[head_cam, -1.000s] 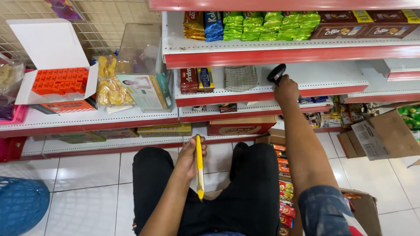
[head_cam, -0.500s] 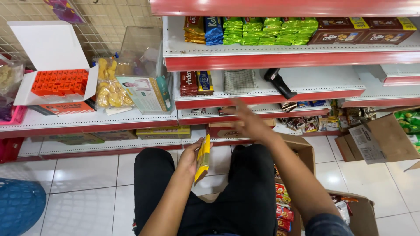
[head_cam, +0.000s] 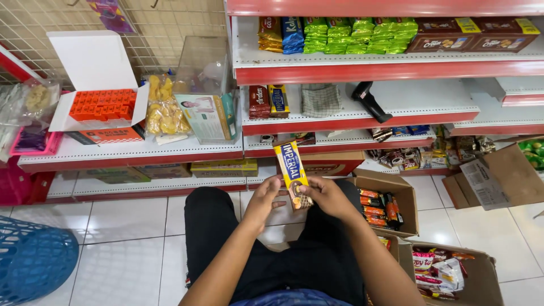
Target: Scanning barcodes and wiping snack bar products before organizing them on shelves.
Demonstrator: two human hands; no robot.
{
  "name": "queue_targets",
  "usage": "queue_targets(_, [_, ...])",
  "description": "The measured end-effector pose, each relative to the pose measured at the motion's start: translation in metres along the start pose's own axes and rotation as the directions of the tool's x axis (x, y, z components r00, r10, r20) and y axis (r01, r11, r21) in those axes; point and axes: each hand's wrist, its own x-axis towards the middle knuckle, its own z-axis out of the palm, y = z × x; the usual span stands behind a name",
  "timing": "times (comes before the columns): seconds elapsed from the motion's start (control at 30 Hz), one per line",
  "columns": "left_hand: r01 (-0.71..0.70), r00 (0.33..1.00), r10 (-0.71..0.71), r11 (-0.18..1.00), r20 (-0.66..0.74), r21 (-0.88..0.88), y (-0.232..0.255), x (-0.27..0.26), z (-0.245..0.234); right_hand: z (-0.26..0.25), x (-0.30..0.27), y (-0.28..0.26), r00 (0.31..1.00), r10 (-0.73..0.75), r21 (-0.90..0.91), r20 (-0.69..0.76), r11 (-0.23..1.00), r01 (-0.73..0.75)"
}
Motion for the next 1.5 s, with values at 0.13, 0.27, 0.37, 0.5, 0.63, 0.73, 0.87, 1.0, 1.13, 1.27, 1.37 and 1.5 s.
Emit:
queue_targets(0.13, [-0.104,0.992,0.098,0.993,0.085,0.064,-0.006,0.008,-0.006,0.022,-0.009,-0.009,0.991,0.119,0.165,0.068,0.978,-0.129])
queue_targets(0.27, [-0.098,0.995,0.098,0.995,0.017,0.029,-0.010,0.018,-0.012,0.032,-0.019,-0.017,0.922,0.387,0.310,-0.020,0.879,-0.362])
queue_targets(0.37, [-0.087,0.996,0.089,0.994,0.029,-0.062,0.005,0.012,-0.008,0.013,-0.022,0.009,0.930,0.357,0.375,-0.092,0.877,-0.300])
queue_targets(0.5, [-0.074,0.997,0.066,0.979,-0.049,-0.190,0.038,-0.004,-0.008,-0.045,-0.026,-0.009,0.965,0.252,0.232,-0.077,0.945,-0.228])
queue_targets(0.63, [-0.110,0.991,0.112,0.994,0.077,-0.027,0.045,-0.013,-0.017,-0.075,-0.025,-0.056,0.972,0.233,-0.011,0.013,0.972,-0.233])
queue_targets(0.73, [-0.020,0.958,-0.038,0.980,0.283,0.199,0.046,-0.020,-0.008,-0.074,-0.018,-0.065,0.977,0.202,0.018,-0.060,0.979,-0.202])
queue_targets(0.87, [-0.033,0.960,-0.008,0.990,0.280,0.140,0.019,-0.002,0.005,-0.039,-0.006,-0.070,0.884,0.292,0.307,-0.365,0.934,-0.181])
queue_targets(1.0, [-0.098,0.990,0.105,0.993,0.094,-0.072,-0.009,0.034,0.025,-0.010,0.005,-0.037,0.872,0.434,0.383,-0.226,0.863,-0.330])
queue_targets(1.13, [-0.244,0.968,0.245,0.969,0.050,-0.022,-0.016,0.064,0.032,-0.019,0.042,-0.027,0.894,0.369,0.423,-0.254,0.874,-0.240])
queue_targets(1.27, [-0.410,0.908,0.419,0.885,0.004,0.222,-0.021,0.077,0.023,-0.063,0.121,-0.018,0.905,0.244,0.302,-0.348,0.943,-0.138])
queue_targets(1.37, [-0.337,0.931,0.363,0.902,-0.049,0.271,-0.035,0.078,0.010,-0.081,0.189,-0.020,0.912,0.173,0.144,-0.372,0.981,-0.128])
queue_targets(1.5, [-0.168,0.982,0.182,0.961,-0.048,0.219,-0.062,0.069,-0.012,-0.091,0.271,0.002,0.898,0.164,0.047,-0.408,0.986,-0.159])
